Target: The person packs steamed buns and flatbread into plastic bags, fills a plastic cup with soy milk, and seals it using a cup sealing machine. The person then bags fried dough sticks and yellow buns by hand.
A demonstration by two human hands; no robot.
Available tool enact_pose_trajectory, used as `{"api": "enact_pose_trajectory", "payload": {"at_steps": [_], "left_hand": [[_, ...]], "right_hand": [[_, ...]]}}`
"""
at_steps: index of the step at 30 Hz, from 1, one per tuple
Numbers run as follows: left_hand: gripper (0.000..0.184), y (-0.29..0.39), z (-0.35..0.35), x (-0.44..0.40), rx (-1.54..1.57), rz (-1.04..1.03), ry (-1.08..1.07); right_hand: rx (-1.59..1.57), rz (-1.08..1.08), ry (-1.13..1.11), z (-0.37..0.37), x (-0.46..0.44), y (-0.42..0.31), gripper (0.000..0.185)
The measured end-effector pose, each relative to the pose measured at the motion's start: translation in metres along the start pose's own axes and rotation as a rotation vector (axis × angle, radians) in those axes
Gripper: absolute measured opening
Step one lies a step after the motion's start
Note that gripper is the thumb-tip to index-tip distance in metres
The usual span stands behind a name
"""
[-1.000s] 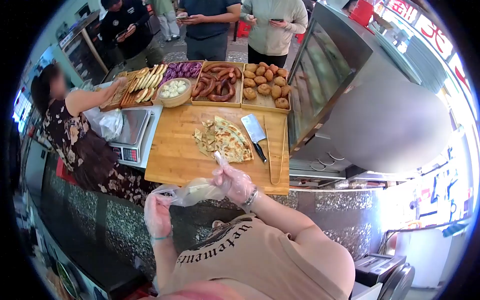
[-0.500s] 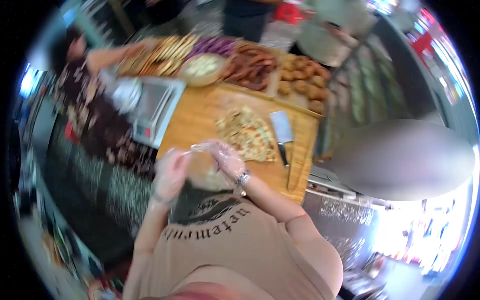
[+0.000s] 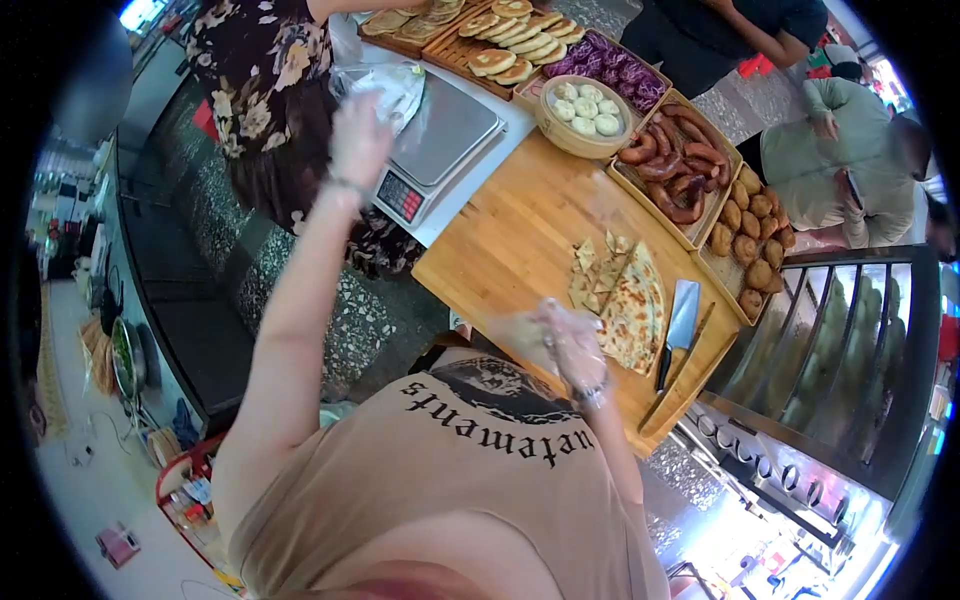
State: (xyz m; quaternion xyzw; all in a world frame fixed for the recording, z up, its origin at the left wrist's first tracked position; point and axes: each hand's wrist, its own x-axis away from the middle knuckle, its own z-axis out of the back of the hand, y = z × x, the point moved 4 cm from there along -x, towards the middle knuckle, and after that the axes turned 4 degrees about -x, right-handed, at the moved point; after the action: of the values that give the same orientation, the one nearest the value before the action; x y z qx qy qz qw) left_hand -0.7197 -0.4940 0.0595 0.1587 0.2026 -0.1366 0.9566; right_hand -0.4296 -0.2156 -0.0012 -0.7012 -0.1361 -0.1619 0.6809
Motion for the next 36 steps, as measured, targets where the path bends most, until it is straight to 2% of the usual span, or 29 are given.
{"api": "enact_pose_trajectory", "payload": {"at_steps": [2,3,4,5,6,8,9,11,12,14,15,16,18,19,21,22,24,25,27,28,30,31,32,34,35,36], "left_hand": [[0.064,-0.070,-0.026,-0.051,-0.287,-0.089,-0.019],[0.064,-0.097,-0.042,-0.074,-0.282,-0.096,-0.027],[0.069,-0.116,-0.063,-0.090,-0.445,-0.194,-0.088],[0.075,-0.125,-0.076,-0.102,-0.609,-0.294,-0.146],[0.075,-0.134,-0.086,-0.114,-0.606,-0.303,-0.156],[0.075,-0.137,-0.091,-0.138,-0.627,-0.185,-0.552],[0.075,-0.132,-0.083,-0.147,-0.628,-0.197,-0.563],[0.055,-0.134,-0.077,-0.154,-0.541,0.026,-0.949],[0.055,-0.145,-0.079,-0.161,-0.543,0.017,-0.951],[0.039,-0.170,-0.098,-0.167,-0.421,-0.281,-1.252],[0.028,-0.175,-0.124,-0.167,-0.633,-0.050,-1.143],[0.028,-0.171,-0.121,-0.164,-0.639,-0.047,-1.145],[0.028,-0.150,-0.115,-0.159,-0.859,-0.548,-1.054],[0.028,-0.147,-0.113,-0.161,-0.864,-0.553,-1.051],[0.027,-0.142,-0.106,-0.168,-0.293,-0.109,-0.904],[0.027,-0.143,-0.107,-0.167,-0.296,-0.107,-0.900],[0.030,-0.140,-0.104,-0.171,0.082,-0.001,-0.605],[0.030,-0.137,-0.101,-0.171,0.080,-0.007,-0.605],[0.030,-0.100,-0.083,-0.171,0.218,-0.658,-0.223],[0.030,-0.078,-0.066,-0.163,0.224,-0.668,-0.226],[0.027,-0.029,-0.020,-0.146,0.232,-0.483,-0.395],[0.024,-0.025,-0.023,-0.141,0.163,-0.717,-0.245],[0.024,-0.006,-0.016,-0.131,0.170,-0.732,-0.254],[0.022,0.016,-0.008,-0.104,0.317,-0.463,-0.434],[0.018,0.017,-0.021,-0.092,0.763,-0.041,-0.607],[0.018,0.024,-0.032,-0.079,0.767,-0.057,-0.632]], "right_hand": [[0.007,-0.001,0.098,-0.008,-0.010,-0.001,0.040],[0.016,-0.067,0.118,-0.014,-0.016,-0.001,0.040],[0.023,-0.137,0.139,-0.019,-0.018,0.002,0.039],[-0.030,-0.041,0.118,-0.025,-0.022,0.005,0.038],[-0.037,-0.050,0.125,-0.028,-0.024,0.010,0.038],[-0.152,-0.111,0.176,-0.039,-0.028,0.012,0.039],[-0.162,-0.121,0.183,-0.043,-0.029,0.013,0.039],[-0.168,-0.107,0.244,-0.048,-0.032,0.015,0.038],[-0.174,-0.108,0.251,-0.051,-0.032,0.015,0.038],[-0.170,-0.165,0.322,-0.053,-0.027,0.016,0.039],[-0.175,-0.171,0.322,-0.055,-0.025,0.014,0.039],[-0.157,-0.190,0.328,-0.056,-0.025,0.011,0.040],[-0.144,-0.206,0.336,-0.056,-0.023,0.014,0.041],[-0.124,-0.190,0.326,-0.055,-0.022,0.016,0.042],[-0.106,-0.175,0.319,-0.052,-0.016,0.019,0.043],[-0.099,-0.177,0.320,-0.049,-0.015,0.017,0.043],[-0.096,-0.175,0.323,-0.043,-0.012,0.018,0.043],[-0.121,-0.127,0.332,-0.038,-0.009,0.018,0.042],[-0.149,-0.075,0.354,-0.026,-0.003,0.018,0.042],[-0.129,-0.037,0.356,-0.023,0.003,0.008,0.041],[-0.119,0.002,0.368,-0.011,0.009,0.007,0.040],[-0.164,0.055,0.384,-0.005,0.013,0.013,0.039],[-0.208,0.109,0.402,0.003,0.017,0.016,0.038],[-0.111,0.131,0.465,0.019,0.027,0.024,0.035],[-0.111,0.142,0.486,0.027,0.031,0.030,0.035],[-0.110,0.152,0.509,0.036,0.035,0.036,0.034]]}}
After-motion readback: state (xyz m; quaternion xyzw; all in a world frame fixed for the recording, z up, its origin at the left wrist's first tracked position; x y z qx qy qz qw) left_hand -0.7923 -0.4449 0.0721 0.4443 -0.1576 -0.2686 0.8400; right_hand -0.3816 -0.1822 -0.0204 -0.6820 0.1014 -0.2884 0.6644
